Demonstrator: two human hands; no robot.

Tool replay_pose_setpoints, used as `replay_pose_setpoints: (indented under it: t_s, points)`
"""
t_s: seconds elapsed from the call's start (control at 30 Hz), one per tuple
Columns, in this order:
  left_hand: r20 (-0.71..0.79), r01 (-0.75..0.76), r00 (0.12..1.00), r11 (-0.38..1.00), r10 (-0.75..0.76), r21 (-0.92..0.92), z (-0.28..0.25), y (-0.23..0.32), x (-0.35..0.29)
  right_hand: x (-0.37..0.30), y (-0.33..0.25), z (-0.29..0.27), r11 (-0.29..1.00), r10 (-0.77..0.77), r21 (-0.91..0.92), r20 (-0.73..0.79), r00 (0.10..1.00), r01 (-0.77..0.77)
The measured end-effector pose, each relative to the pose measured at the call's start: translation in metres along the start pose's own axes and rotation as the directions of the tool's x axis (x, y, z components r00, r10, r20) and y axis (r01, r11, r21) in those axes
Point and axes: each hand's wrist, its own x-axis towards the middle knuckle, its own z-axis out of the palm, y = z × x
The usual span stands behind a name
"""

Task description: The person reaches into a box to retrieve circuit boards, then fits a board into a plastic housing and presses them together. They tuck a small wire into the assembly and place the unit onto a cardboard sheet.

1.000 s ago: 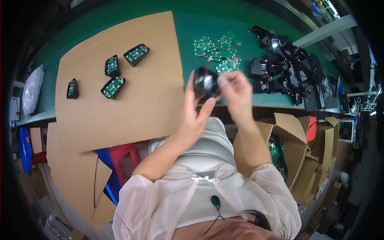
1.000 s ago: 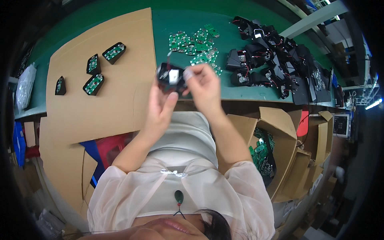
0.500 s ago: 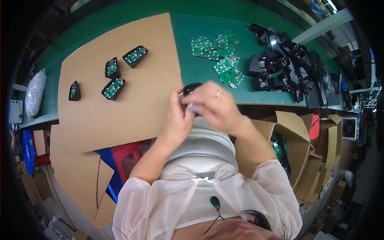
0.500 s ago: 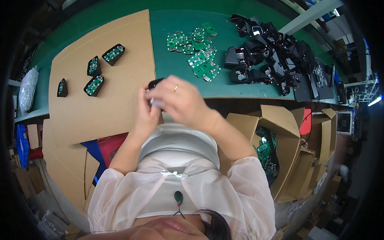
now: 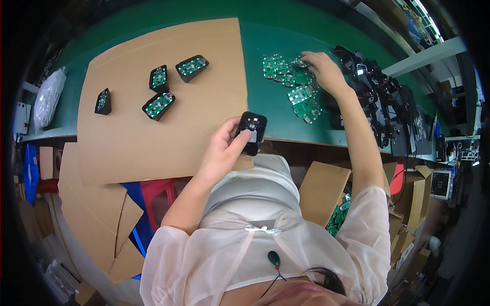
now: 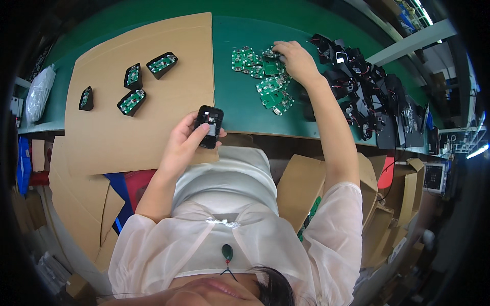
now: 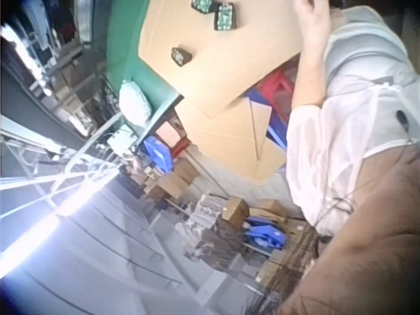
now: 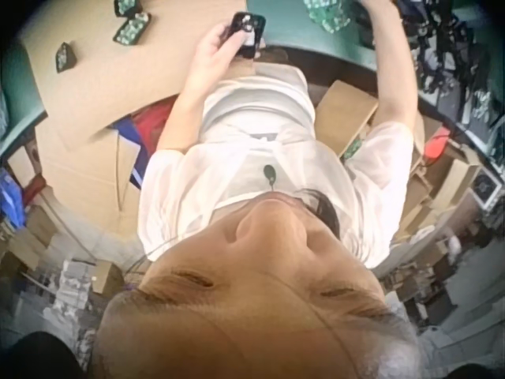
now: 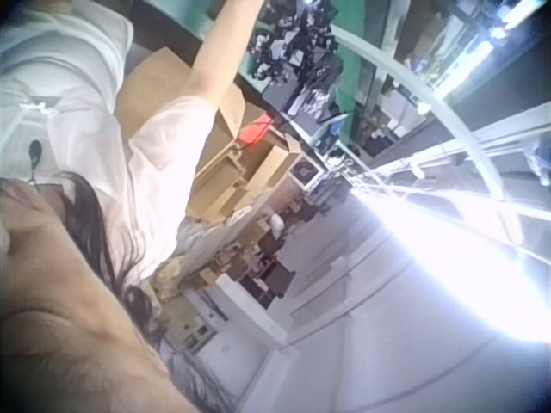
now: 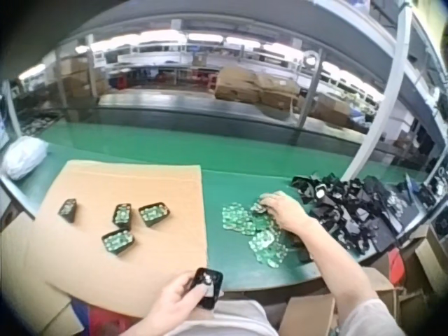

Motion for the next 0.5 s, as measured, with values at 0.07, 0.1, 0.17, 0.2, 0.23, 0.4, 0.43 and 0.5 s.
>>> replay_pose_setpoints:
  t_s: [0.07, 0.1, 0.17, 0.2, 0.23, 0.4, 0.43, 0.5]
  points:
    - [0.014, 0.019, 1.0, 1.0, -0.019, -0.02, 0.002, -0.001, 0.003, -0.001, -0.003, 0.0, 0.99, 0.045, 0.135, 0.01, 0.999, -0.046]
    - [0.042, 0.043, 0.998, 0.999, -0.042, -0.033, 0.003, -0.001, 0.004, -0.002, 0.001, 0.003, 0.962, 0.088, 0.261, -0.008, 0.996, -0.082]
    - [0.054, 0.048, 0.997, 0.998, -0.046, -0.028, 0.005, -0.001, 0.005, -0.001, 0.008, 0.004, 0.916, 0.135, 0.383, -0.021, 0.991, -0.117]
    - [0.061, 0.051, 0.997, 0.998, -0.05, -0.025, 0.006, -0.001, 0.005, 0.001, 0.006, 0.001, 0.926, 0.146, 0.35, 0.014, 0.989, -0.142]
    - [0.061, 0.053, 0.997, 0.998, -0.052, -0.023, 0.006, -0.001, 0.005, 0.003, 0.004, 0.0, 0.935, 0.158, 0.315, 0.05, 0.986, -0.166]
    - [0.033, 0.043, 0.999, 0.999, -0.043, -0.009, 0.009, 0.001, 0.006, 0.003, 0.0, -0.003, 1.0, -0.018, -0.005, -0.071, 0.997, 0.018]
    - [0.028, 0.042, 0.999, 0.999, -0.042, -0.009, 0.011, 0.003, 0.006, 0.003, -0.002, -0.006, 0.99, -0.005, -0.137, -0.085, 0.996, -0.007]
    - [-0.006, 0.087, 0.996, 0.996, -0.087, -0.014, 0.014, 0.008, 0.006, -0.002, -0.011, -0.011, 0.983, 0.037, -0.172, -0.129, 0.991, -0.059]
